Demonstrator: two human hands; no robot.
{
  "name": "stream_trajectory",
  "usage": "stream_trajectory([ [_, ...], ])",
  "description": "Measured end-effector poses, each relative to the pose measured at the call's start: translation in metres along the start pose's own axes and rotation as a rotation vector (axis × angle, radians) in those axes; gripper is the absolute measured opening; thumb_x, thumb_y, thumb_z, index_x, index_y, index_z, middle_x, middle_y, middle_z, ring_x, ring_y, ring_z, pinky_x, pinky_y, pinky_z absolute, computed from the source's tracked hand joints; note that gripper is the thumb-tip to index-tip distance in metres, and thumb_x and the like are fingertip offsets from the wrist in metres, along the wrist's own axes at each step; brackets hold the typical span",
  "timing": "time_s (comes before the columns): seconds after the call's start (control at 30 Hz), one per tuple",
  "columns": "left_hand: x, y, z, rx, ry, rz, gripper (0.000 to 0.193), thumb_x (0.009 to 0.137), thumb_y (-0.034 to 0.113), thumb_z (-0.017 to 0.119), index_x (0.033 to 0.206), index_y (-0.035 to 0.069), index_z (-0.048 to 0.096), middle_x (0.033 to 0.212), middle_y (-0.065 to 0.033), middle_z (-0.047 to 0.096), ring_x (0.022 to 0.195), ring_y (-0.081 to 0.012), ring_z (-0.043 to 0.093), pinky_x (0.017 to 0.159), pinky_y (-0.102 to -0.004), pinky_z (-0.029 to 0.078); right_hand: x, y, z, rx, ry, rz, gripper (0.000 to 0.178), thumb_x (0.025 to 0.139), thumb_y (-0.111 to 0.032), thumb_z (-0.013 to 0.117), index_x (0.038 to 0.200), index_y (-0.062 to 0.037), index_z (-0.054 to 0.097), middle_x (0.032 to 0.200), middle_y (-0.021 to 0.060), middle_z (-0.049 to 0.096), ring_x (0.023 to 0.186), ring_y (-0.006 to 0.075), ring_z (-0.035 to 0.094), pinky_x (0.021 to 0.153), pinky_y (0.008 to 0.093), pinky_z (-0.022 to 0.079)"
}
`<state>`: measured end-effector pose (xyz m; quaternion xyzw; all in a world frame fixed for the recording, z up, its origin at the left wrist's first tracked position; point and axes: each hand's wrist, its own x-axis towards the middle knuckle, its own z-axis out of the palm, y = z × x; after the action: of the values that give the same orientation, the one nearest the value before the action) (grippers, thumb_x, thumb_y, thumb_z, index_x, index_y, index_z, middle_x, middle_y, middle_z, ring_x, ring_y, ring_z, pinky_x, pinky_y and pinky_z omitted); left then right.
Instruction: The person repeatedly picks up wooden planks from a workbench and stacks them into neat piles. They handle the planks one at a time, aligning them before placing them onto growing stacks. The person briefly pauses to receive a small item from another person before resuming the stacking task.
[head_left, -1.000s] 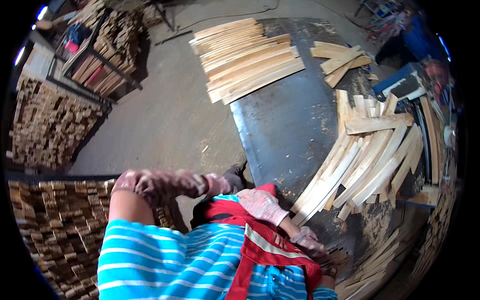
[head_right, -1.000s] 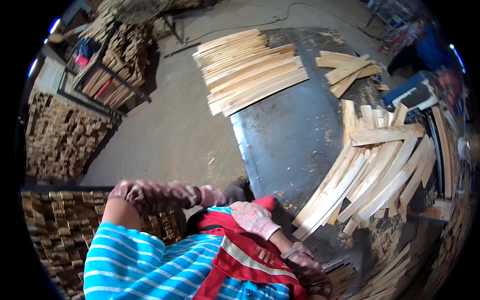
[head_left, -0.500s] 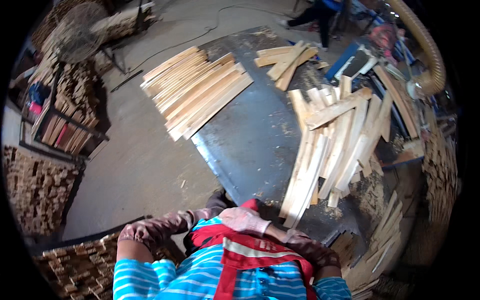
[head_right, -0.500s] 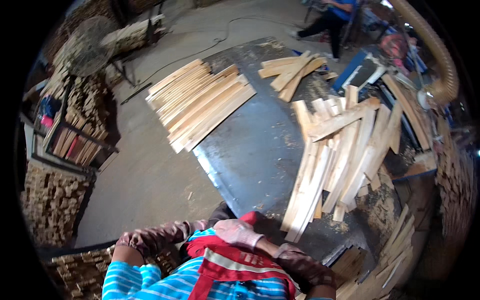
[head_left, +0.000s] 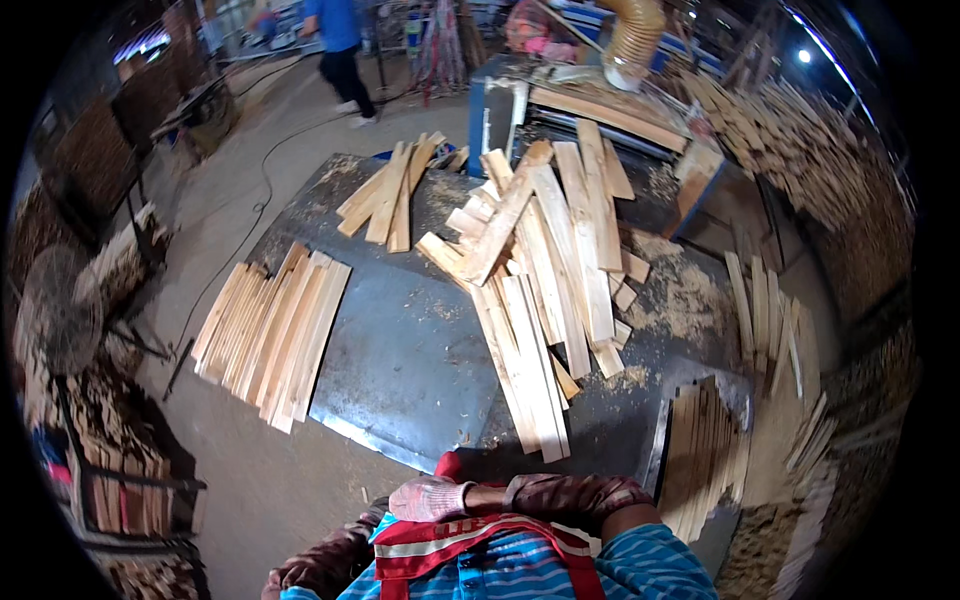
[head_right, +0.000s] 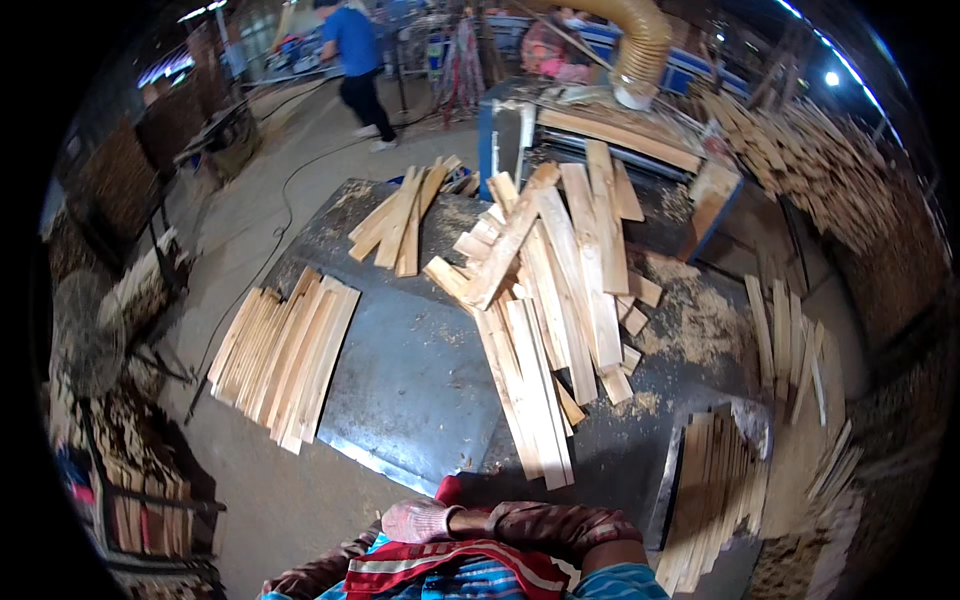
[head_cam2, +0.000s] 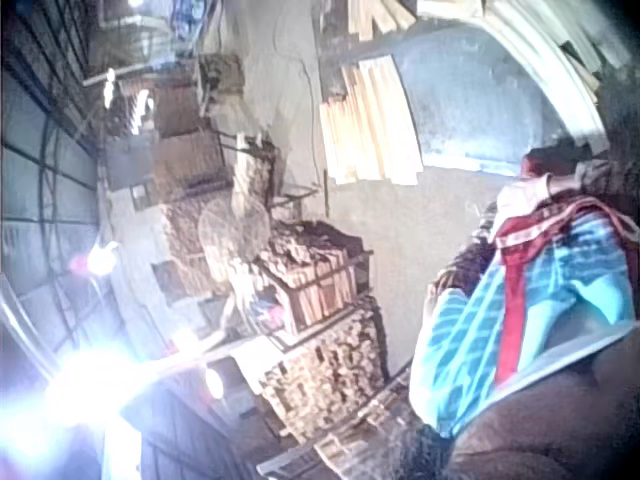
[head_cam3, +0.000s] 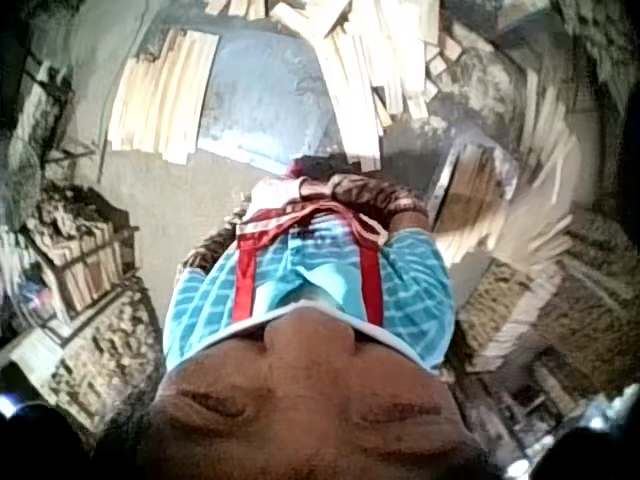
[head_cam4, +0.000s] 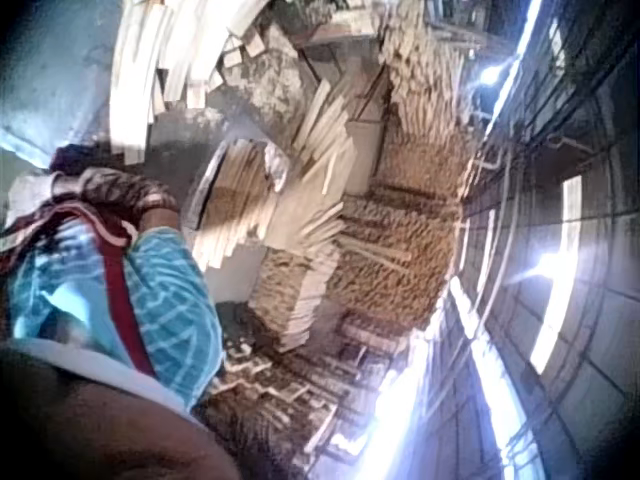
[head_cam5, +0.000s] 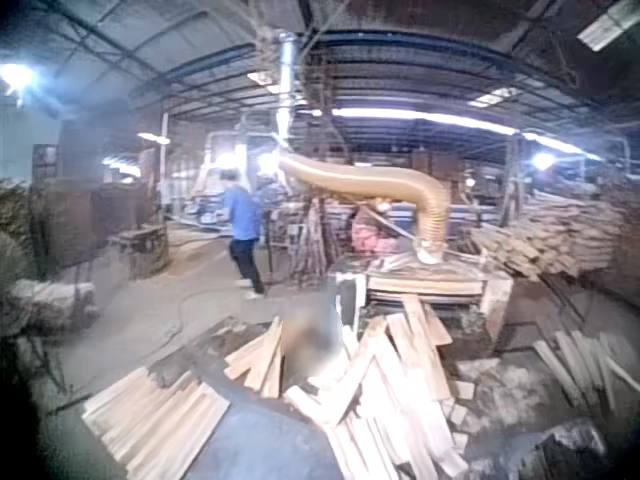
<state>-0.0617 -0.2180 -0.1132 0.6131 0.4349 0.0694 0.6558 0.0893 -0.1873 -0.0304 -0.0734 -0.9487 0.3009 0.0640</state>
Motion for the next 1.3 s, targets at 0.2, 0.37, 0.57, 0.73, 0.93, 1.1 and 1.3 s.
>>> stream_trajectory([
  [0.2, 0.016, 0.031, -0.002, -0.042, -0.038, -0.033, 0.022, 0.088, 0.023, 0.063, 0.092, 0.001, 0.066, 0.090, -0.0139, 0.066, 0.084, -0.0321, 0.062, 0.074, -0.0407, 0.049, -0.008, -0.004, -0.012, -0.018, -0.075, 0.060, 0.013, 0.092, -0.016, 0.050, 0.093, -0.0060, 0.059, 0.095, 0.0088, 0.058, 0.095, 0.0259, 0.063, 0.079, 0.0340, 0.051],
  [0.37, 0.025, 0.047, 0.000, -0.060, -0.058, -0.039, 0.022, 0.088, 0.023, 0.062, 0.093, 0.001, 0.066, 0.092, -0.0132, 0.066, 0.086, -0.0312, 0.062, 0.076, -0.0399, 0.049, -0.015, 0.003, 0.002, -0.059, 0.024, 0.040, 0.014, 0.091, -0.016, 0.051, 0.094, -0.0056, 0.060, 0.095, 0.0078, 0.059, 0.093, 0.0269, 0.063, 0.078, 0.0349, 0.052],
  [0.57, 0.027, 0.054, 0.005, -0.088, -0.072, -0.060, 0.023, 0.089, 0.023, 0.062, 0.096, 0.002, 0.067, 0.094, -0.0123, 0.066, 0.088, -0.0301, 0.063, 0.077, -0.0390, 0.050, -0.010, -0.002, 0.005, -0.110, -0.010, 0.080, 0.014, 0.085, -0.016, 0.061, 0.085, -0.0042, 0.068, 0.087, 0.0098, 0.066, 0.084, 0.0290, 0.068, 0.069, 0.0402, 0.056],
  [0.73, 0.023, 0.053, 0.007, -0.099, -0.079, -0.077, 0.023, 0.090, 0.023, 0.062, 0.097, 0.002, 0.067, 0.096, -0.0115, 0.067, 0.090, -0.0292, 0.063, 0.079, -0.0382, 0.050, -0.013, -0.002, 0.017, -0.095, 0.034, 0.061, 0.012, 0.085, -0.016, 0.058, 0.084, -0.0060, 0.064, 0.085, 0.0085, 0.064, 0.082, 0.0280, 0.068, 0.066, 0.0393, 0.055],
  [0.93, 0.020, 0.052, 0.013, -0.099, -0.103, -0.066, 0.024, 0.090, 0.023, 0.061, 0.099, 0.002, 0.068, 0.098, -0.0106, 0.067, 0.092, -0.0281, 0.063, 0.081, -0.0373, 0.050, -0.018, 0.014, 0.042, -0.018, 0.079, 0.064, 0.011, 0.084, -0.015, 0.061, 0.083, -0.0058, 0.067, 0.089, 0.0061, 0.067, 0.086, 0.0256, 0.069, 0.068, 0.0371, 0.056],
  [1.1, 0.021, 0.056, 0.019, -0.085, -0.140, -0.042, 0.024, 0.091, 0.022, 0.061, 0.101, 0.002, 0.068, 0.099, -0.0099, 0.068, 0.093, -0.0272, 0.063, 0.082, -0.0366, 0.050, -0.015, 0.029, 0.071, 0.063, 0.149, 0.092, 0.010, 0.083, -0.014, 0.064, 0.081, -0.0060, 0.069, 0.091, 0.0039, 0.069, 0.090, 0.0231, 0.070, 0.069, 0.0353, 0.057],
  [1.3, 0.019, 0.057, 0.029, -0.076, -0.195, -0.027, 0.025, 0.092, 0.022, 0.061, 0.103, 0.002, 0.069, 0.102, -0.0090, 0.068, 0.095, -0.0261, 0.063, 0.084, -0.0357, 0.050, 0.000, 0.013, 0.053, -0.153, -0.010, 0.152, 0.011, 0.081, -0.013, 0.066, 0.073, -0.0067, 0.071, 0.083, 0.0044, 0.071, 0.082, 0.0222, 0.071, 0.062, 0.0366, 0.057],
])
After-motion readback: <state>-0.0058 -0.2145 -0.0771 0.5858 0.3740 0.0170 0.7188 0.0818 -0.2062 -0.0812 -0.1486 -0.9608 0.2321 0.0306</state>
